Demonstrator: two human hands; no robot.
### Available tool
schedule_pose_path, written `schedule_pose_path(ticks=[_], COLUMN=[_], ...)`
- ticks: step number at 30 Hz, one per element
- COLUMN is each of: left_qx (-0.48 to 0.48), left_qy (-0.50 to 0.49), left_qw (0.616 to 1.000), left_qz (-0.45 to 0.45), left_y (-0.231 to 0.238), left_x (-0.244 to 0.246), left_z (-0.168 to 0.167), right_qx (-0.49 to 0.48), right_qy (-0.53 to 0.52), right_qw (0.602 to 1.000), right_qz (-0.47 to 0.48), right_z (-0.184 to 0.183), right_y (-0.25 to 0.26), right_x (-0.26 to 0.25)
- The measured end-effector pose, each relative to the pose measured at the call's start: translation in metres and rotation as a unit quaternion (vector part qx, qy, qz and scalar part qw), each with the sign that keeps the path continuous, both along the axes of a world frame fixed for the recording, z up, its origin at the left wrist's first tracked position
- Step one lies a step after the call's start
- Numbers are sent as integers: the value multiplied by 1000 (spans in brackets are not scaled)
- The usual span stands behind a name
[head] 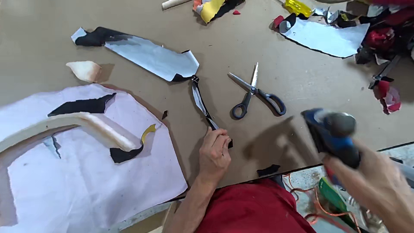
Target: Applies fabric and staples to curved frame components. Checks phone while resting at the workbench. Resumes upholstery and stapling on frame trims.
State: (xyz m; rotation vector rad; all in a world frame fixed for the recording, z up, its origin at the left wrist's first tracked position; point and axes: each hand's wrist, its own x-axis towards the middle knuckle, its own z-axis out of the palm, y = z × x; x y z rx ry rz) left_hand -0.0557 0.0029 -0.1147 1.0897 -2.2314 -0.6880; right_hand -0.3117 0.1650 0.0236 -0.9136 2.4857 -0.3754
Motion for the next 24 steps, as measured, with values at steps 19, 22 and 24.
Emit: schedule_pose_path(ticks=[19,22,24], left_qx=[10,15,16], left_qy=[50,51,50], left_qw=[998,998,998], left_qz=[-29,-37,-38], left_y=[-4,-5,-6], left_x=[2,4,4], left_z=[1,1,1], right_qx=[63,70,69], right_qy=[-84,-84,-75], right_qw=[987,987,988], right_qz=[121,121,117], right_z=[7,6,3], right_y=[-45,-47,-47], right_x=[129,132,132])
